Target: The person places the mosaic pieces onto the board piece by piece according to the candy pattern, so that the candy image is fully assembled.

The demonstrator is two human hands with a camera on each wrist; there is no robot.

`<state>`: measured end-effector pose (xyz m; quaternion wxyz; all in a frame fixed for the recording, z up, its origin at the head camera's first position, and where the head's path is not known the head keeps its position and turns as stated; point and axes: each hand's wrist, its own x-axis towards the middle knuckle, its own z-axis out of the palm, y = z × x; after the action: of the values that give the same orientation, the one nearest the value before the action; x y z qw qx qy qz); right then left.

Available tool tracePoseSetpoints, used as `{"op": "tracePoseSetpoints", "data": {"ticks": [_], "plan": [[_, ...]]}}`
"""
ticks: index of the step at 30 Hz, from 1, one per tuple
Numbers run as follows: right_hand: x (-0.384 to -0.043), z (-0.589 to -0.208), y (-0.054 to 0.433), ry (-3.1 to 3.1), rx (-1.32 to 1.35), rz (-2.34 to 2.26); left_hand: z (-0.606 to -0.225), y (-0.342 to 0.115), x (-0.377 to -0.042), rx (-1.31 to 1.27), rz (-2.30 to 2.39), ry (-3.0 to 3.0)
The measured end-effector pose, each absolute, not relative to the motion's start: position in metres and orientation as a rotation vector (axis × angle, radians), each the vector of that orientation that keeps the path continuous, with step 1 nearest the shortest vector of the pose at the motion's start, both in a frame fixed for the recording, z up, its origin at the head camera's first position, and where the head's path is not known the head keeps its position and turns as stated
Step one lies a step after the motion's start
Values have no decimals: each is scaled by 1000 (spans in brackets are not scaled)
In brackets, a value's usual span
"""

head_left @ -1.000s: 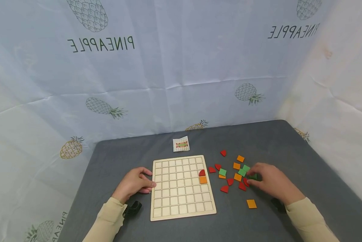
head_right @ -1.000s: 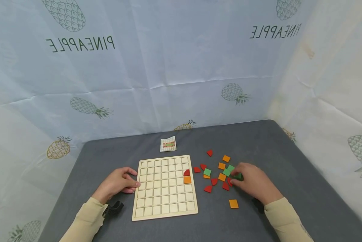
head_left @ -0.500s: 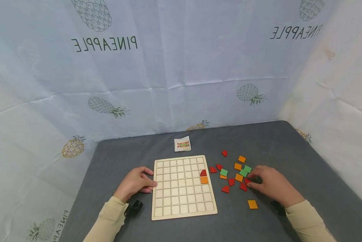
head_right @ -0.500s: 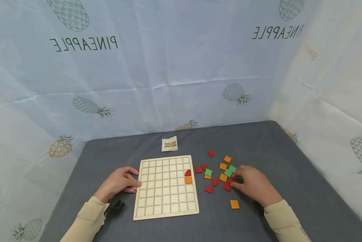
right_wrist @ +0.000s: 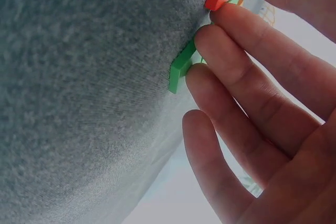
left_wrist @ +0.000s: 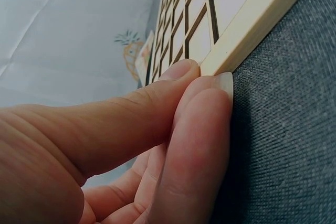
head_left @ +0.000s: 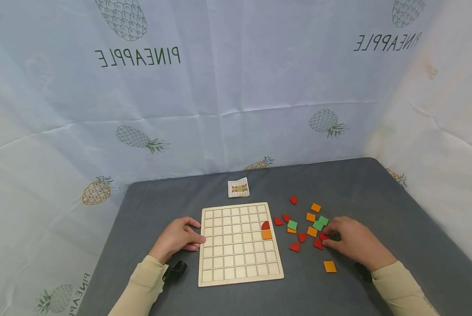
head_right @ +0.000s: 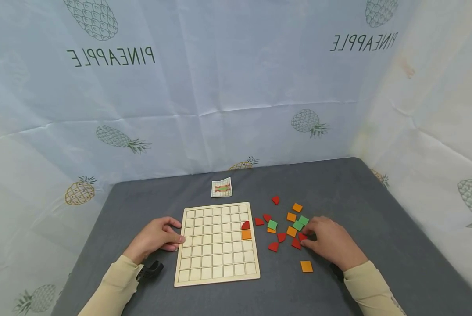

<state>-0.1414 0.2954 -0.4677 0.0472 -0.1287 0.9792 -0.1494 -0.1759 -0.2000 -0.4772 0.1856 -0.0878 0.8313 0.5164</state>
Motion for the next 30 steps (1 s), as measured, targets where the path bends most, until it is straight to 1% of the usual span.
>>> {"op": "tracePoseSetpoints", "data": {"ticks": [21, 30], "plan": [[-145, -463, 293, 3011, -447, -474, -477, -200, -175, -257, 1457, 2339], [-155, -458, 258, 3016, -559, -492, -477, -200, -176, -268, 1462, 2341]]}}
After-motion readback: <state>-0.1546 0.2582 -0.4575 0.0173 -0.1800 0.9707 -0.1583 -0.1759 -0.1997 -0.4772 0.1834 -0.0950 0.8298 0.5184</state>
